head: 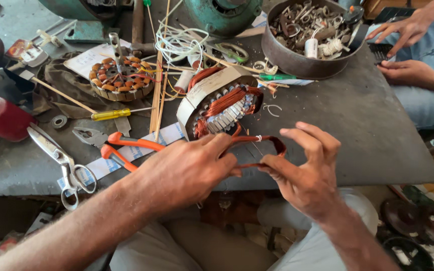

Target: The person winds copper wire by hand into the slots of a motor stator, using pre-formed wire loops and inserting them into the slots. The person uses scissors to cut a small piece of tape and continues winding the copper wire into the stator slots.

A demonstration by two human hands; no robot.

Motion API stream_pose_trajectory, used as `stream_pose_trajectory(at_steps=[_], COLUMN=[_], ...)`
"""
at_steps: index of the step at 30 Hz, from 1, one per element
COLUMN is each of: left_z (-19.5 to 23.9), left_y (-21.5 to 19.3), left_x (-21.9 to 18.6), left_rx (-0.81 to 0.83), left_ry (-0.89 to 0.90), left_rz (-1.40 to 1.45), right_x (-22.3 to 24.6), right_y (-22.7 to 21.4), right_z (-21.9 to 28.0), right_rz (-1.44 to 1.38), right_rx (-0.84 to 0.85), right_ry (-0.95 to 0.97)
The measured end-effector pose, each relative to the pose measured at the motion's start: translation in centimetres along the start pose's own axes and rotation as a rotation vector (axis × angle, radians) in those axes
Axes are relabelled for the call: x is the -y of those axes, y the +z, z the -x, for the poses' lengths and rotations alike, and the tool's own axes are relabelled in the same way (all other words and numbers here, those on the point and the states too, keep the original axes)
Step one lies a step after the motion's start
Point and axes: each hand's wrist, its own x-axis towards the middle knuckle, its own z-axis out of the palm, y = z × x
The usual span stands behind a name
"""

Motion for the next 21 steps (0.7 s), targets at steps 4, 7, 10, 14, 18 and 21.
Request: stream_pose_trajectory(at_steps=[4, 7, 10, 14, 18, 21], left_z=[-0.5, -1.3, -2.4, -2.7, -1.9, -1.5], left_y=[-0.1, -0.7, -1.4, -3.1, -4.7, -5.1], left_x=[0.5, 0.6, 0.7, 0.2, 1.2, 3.9], left_rx=[0.036, 0.052, -0.002, -0.206, -0.517, -0.536], left_ry=[0.008, 0.033, 0.066, 0.178, 0.178, -0.237], left_rz=[-0.037, -0.051, -0.143, -0.306, -0.351, -0.049], right_x=[0.2, 0.9, 1.5, 2.0, 2.8, 3.5], right_y=[0.1, 0.4, 0.9, 1.4, 2.0, 2.6], right_z=[0.1, -0.2, -0.3, 0.0, 0.1, -0.4], right_rz=[-0.178, -0.256, -0.287, -0.312, -0.259, -0.229], right_rx=[0.088, 0.086, 0.034, -0.006, -0.009, 0.038], right_ry=[0.079, 0.118, 0.184, 0.291, 0.369, 0.394])
